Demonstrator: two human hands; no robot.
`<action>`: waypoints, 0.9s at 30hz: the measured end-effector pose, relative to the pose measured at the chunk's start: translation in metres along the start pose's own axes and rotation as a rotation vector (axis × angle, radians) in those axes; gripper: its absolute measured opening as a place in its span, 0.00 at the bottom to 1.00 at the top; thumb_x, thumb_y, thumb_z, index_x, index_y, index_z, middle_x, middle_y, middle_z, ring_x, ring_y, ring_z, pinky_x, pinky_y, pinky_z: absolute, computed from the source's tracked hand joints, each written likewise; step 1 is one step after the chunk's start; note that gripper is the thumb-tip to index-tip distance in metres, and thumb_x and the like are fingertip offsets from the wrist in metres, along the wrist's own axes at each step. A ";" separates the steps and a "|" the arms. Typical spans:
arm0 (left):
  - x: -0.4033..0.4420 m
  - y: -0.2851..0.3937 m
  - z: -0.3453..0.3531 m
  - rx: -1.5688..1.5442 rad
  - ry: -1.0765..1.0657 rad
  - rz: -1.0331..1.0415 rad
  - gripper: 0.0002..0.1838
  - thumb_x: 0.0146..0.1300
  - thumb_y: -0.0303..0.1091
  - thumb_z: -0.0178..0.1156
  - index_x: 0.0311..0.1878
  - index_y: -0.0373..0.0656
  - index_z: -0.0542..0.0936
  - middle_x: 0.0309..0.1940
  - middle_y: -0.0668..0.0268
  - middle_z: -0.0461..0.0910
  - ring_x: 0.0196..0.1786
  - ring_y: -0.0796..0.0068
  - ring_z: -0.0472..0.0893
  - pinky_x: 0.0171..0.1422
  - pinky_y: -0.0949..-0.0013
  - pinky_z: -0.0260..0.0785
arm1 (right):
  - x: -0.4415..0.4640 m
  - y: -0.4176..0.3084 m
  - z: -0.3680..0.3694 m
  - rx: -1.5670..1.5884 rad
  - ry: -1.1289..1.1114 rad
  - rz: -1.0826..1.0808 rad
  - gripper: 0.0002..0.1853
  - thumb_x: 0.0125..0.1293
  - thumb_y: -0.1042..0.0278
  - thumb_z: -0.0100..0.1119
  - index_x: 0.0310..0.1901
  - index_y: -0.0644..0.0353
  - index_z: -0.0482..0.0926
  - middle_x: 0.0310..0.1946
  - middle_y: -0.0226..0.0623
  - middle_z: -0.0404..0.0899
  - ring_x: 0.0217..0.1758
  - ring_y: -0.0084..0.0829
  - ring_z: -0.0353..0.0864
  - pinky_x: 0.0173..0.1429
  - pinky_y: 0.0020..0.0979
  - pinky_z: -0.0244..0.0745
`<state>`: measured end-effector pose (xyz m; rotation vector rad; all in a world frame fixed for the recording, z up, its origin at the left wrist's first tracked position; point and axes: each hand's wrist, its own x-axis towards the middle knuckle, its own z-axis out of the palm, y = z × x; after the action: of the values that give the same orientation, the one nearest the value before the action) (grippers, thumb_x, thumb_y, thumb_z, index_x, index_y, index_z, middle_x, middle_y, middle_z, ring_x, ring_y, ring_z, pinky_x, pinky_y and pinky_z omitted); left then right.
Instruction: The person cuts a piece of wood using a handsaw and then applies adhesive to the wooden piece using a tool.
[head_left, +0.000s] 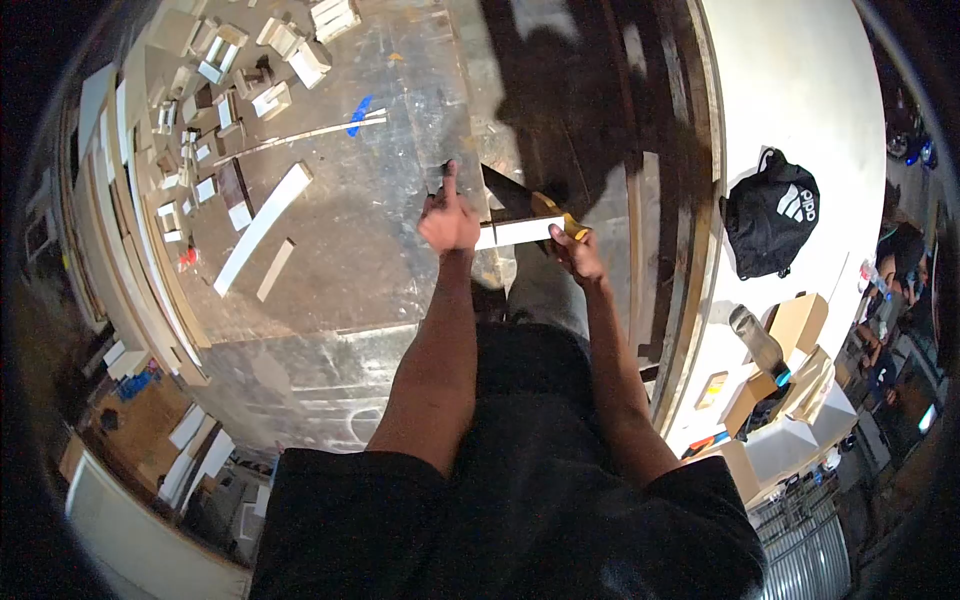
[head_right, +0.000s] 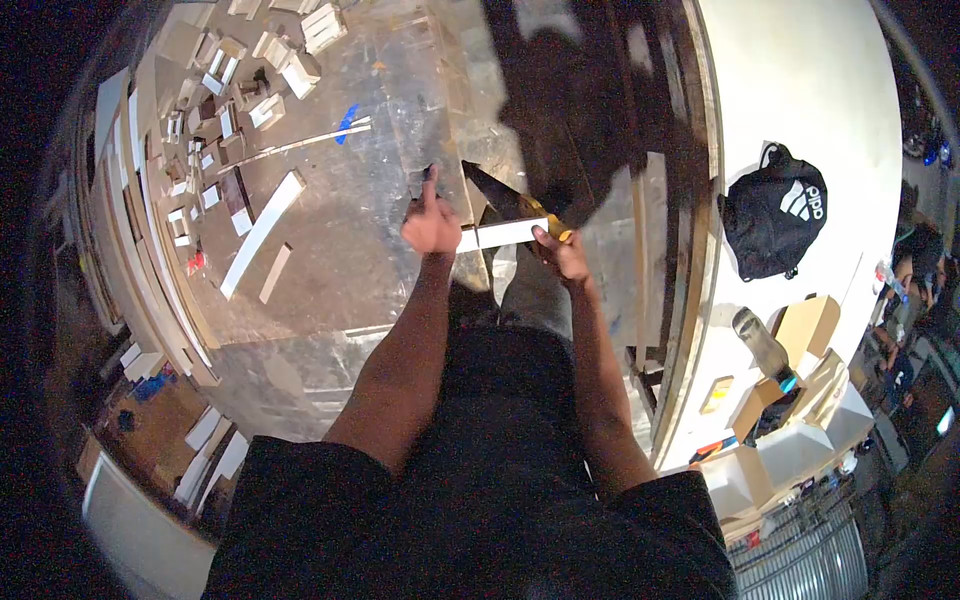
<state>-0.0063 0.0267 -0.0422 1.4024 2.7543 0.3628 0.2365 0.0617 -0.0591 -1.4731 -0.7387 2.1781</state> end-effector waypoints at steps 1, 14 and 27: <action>0.000 0.000 0.000 0.010 -0.023 -0.012 0.41 0.55 0.29 0.61 0.75 0.68 0.70 0.30 0.61 0.86 0.31 0.53 0.83 0.34 0.51 0.76 | 0.000 0.004 0.000 0.028 0.001 -0.029 0.12 0.70 0.57 0.70 0.34 0.53 0.80 0.21 0.19 0.72 0.19 0.15 0.65 0.24 0.25 0.58; 0.003 0.003 -0.004 -0.108 0.059 -0.038 0.37 0.55 0.28 0.59 0.70 0.71 0.77 0.22 0.57 0.82 0.25 0.52 0.81 0.31 0.51 0.74 | -0.012 -0.023 -0.025 -0.109 0.073 -0.051 0.15 0.69 0.55 0.71 0.31 0.53 0.77 0.20 0.17 0.70 0.20 0.14 0.63 0.25 0.25 0.55; -0.007 -0.031 -0.011 -0.254 0.016 0.130 0.34 0.55 0.30 0.64 0.69 0.54 0.75 0.33 0.56 0.85 0.32 0.51 0.83 0.39 0.50 0.76 | -0.057 -0.060 0.001 -0.030 0.159 -0.067 0.09 0.70 0.63 0.69 0.42 0.60 0.84 0.25 0.18 0.75 0.22 0.12 0.65 0.25 0.24 0.54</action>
<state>-0.0276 0.0014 -0.0391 1.5180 2.5227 0.7030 0.2583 0.0739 0.0199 -1.5922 -0.7571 1.9817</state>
